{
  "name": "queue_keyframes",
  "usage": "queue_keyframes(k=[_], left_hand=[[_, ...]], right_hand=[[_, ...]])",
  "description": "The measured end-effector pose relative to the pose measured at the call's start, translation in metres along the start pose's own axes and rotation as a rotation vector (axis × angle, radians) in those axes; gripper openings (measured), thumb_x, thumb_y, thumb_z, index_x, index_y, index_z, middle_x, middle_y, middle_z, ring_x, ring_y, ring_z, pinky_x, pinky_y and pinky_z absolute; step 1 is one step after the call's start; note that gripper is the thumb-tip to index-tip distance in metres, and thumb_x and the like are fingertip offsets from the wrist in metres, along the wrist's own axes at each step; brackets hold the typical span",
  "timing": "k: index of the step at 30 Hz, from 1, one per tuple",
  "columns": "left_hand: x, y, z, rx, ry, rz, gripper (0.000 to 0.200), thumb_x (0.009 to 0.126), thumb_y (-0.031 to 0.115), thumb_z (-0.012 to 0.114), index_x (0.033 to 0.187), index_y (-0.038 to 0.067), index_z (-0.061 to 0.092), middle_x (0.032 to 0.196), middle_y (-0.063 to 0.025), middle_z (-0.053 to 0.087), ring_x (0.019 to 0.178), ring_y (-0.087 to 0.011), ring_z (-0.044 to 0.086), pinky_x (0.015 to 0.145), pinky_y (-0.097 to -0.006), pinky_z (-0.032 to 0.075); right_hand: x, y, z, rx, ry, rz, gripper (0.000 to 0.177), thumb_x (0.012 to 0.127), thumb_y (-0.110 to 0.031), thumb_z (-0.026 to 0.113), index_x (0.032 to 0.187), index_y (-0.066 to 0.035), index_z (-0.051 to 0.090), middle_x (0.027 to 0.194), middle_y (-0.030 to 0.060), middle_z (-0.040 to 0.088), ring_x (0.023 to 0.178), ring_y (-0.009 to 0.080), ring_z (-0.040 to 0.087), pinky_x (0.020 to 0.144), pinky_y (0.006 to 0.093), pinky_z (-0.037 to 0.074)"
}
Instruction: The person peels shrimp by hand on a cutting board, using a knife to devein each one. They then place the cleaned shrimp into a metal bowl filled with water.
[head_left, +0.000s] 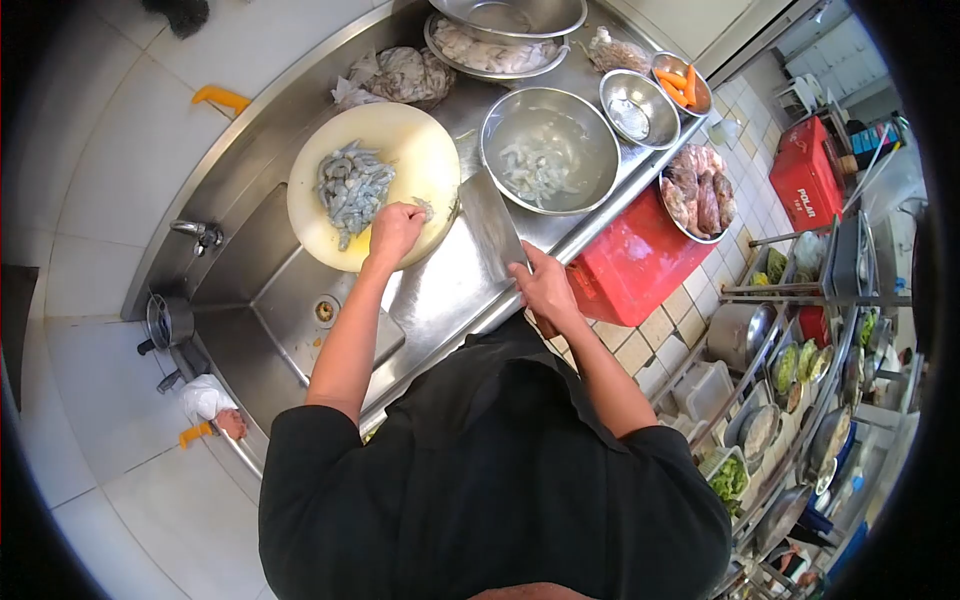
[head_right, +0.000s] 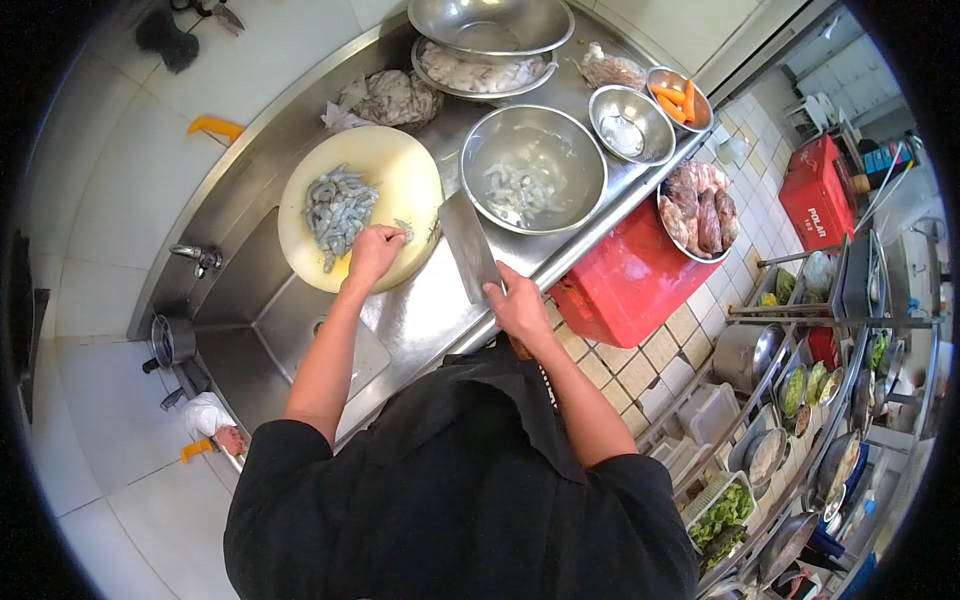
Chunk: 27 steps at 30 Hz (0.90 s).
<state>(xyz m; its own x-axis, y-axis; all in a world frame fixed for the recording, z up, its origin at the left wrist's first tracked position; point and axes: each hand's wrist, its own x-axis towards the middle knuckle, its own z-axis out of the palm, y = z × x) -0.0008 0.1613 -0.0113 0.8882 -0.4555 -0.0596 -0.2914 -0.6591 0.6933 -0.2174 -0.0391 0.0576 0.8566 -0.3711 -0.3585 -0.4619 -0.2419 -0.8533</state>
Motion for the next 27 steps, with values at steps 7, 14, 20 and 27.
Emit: queue_keyframes(k=[7, 14, 20, 27], left_hand=[[0.007, 0.005, 0.004, 0.055, -0.038, -0.074, 0.024, 0.086, 0.023, 0.070, 0.104, 0.011, 0.080, 0.100, -0.0152, 0.076, 0.089, -0.0317, 0.074, 0.082, -0.0377, 0.057], [0.007, 0.005, 0.006, 0.091, -0.023, -0.079, 0.025, 0.084, 0.025, 0.070, 0.104, 0.015, 0.081, 0.101, -0.0140, 0.075, 0.090, -0.0337, 0.073, 0.084, -0.0390, 0.057], [0.006, 0.007, 0.006, 0.079, -0.021, -0.100, 0.024, 0.086, 0.025, 0.071, 0.104, 0.014, 0.081, 0.101, -0.0153, 0.075, 0.090, -0.0349, 0.073, 0.084, -0.0398, 0.057], [0.003, 0.009, 0.010, 0.070, 0.024, -0.100, 0.023, 0.086, 0.025, 0.072, 0.102, 0.011, 0.080, 0.098, -0.0181, 0.074, 0.088, -0.0357, 0.073, 0.082, -0.0397, 0.056]], right_hand=[[0.018, -0.010, 0.008, 0.285, -0.187, 0.136, 0.043, 0.098, -0.015, 0.061, 0.139, -0.002, 0.058, 0.068, 0.0041, 0.060, 0.049, 0.0120, 0.056, 0.046, 0.0299, 0.048], [0.039, 0.005, 0.027, 0.376, -0.176, 0.128, 0.039, 0.098, -0.015, 0.060, 0.135, -0.001, 0.060, 0.067, 0.0037, 0.059, 0.049, 0.0124, 0.057, 0.044, 0.0297, 0.048], [0.039, 0.005, 0.028, 0.387, -0.198, 0.132, 0.037, 0.098, -0.013, 0.060, 0.133, -0.001, 0.061, 0.067, 0.0042, 0.059, 0.049, 0.0128, 0.057, 0.044, 0.0295, 0.047], [0.012, -0.008, 0.017, 0.392, -0.247, 0.177, 0.036, 0.100, -0.013, 0.060, 0.134, -0.002, 0.060, 0.068, 0.0016, 0.058, 0.050, 0.0102, 0.055, 0.045, 0.0264, 0.046]])
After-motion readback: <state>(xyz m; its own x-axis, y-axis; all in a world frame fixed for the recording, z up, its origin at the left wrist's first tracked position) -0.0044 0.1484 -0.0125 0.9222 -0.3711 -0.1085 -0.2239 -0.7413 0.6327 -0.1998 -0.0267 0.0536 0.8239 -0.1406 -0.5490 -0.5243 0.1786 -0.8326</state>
